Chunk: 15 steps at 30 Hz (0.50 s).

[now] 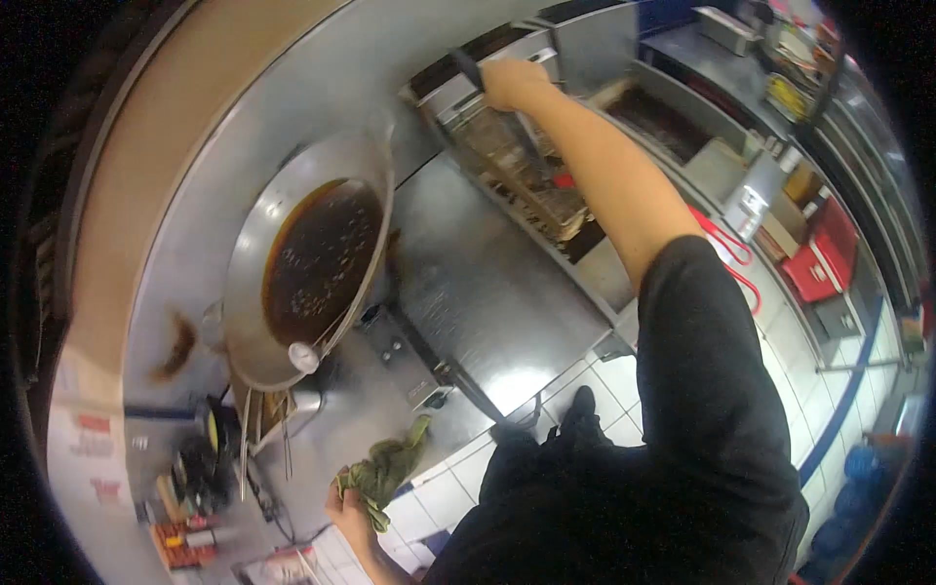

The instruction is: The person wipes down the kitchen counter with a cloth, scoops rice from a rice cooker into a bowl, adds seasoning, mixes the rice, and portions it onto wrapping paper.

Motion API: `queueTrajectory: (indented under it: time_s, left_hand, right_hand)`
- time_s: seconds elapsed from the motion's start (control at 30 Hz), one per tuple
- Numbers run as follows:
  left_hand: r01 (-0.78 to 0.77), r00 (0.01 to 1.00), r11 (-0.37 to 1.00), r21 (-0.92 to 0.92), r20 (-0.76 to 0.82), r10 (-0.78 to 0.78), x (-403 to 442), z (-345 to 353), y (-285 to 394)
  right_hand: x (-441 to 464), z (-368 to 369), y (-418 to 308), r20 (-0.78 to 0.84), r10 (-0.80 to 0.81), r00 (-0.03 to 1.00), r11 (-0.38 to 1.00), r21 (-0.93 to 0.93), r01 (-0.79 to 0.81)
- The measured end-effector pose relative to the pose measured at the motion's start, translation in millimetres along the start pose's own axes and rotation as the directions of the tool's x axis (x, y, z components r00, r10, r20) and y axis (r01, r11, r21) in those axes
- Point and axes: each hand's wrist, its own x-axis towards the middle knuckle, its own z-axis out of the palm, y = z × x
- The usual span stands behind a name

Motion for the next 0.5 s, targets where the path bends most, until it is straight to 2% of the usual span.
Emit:
queueTrajectory:
  time_s: [0.07, 0.13, 0.17, 0.2, 0.23, 0.3, 0.37, 0.43, 0.5]
  left_hand:
    - [0.026, 0.997, 1.000, 0.000, -0.079, -0.026, -30.0, 19.7, 52.2]
    - [0.029, 0.997, 0.965, -0.261, -0.065, -0.047, -47.3, 40.1, 83.1]
    - [0.020, 0.998, 0.962, -0.274, -0.056, -0.036, -51.4, 50.0, 95.4]
    - [0.014, 0.996, 0.960, -0.281, -0.084, -0.039, -52.9, 64.1, 109.4]
    - [0.039, 0.998, 0.961, -0.273, -0.046, -0.053, -52.4, 80.2, 123.2]
    - [0.073, 0.997, 0.961, -0.268, -0.009, -0.079, -40.7, 108.2, 131.8]
    - [0.167, 0.979, 0.961, -0.221, 0.149, -0.136, -19.8, 134.1, 121.5]
    - [0.179, 0.970, 0.964, -0.198, 0.201, -0.138, -4.9, 157.4, 115.5]
    - [0.194, 0.954, 0.967, -0.163, 0.262, -0.147, 8.7, 174.0, 113.7]
  right_hand:
    - [19.6, 36.5, 2.5, 0.123, 0.008, 0.992, 0.999, -0.039, -0.003]
    - [39.4, 79.0, 16.7, 0.217, 0.000, 0.976, 0.996, -0.082, 0.018]
    - [36.2, 90.5, 17.1, 0.180, 0.032, 0.983, 0.997, -0.078, -0.018]
    - [36.3, 99.2, 22.2, 0.262, 0.057, 0.964, 0.995, -0.096, -0.032]
    - [36.0, 105.1, 23.3, 0.343, 0.089, 0.935, 0.991, -0.120, -0.050]
    - [24.9, 104.4, 18.0, 0.329, 0.089, 0.940, 0.993, -0.105, -0.057]
    - [22.8, 90.1, 19.7, 0.319, 0.106, 0.942, 0.992, -0.098, -0.078]
    - [22.8, 65.9, 18.6, 0.243, 0.031, 0.970, 0.993, -0.114, -0.003]
    - [54.0, 45.4, 31.7, 0.208, -0.108, 0.972, 0.988, -0.085, 0.129]
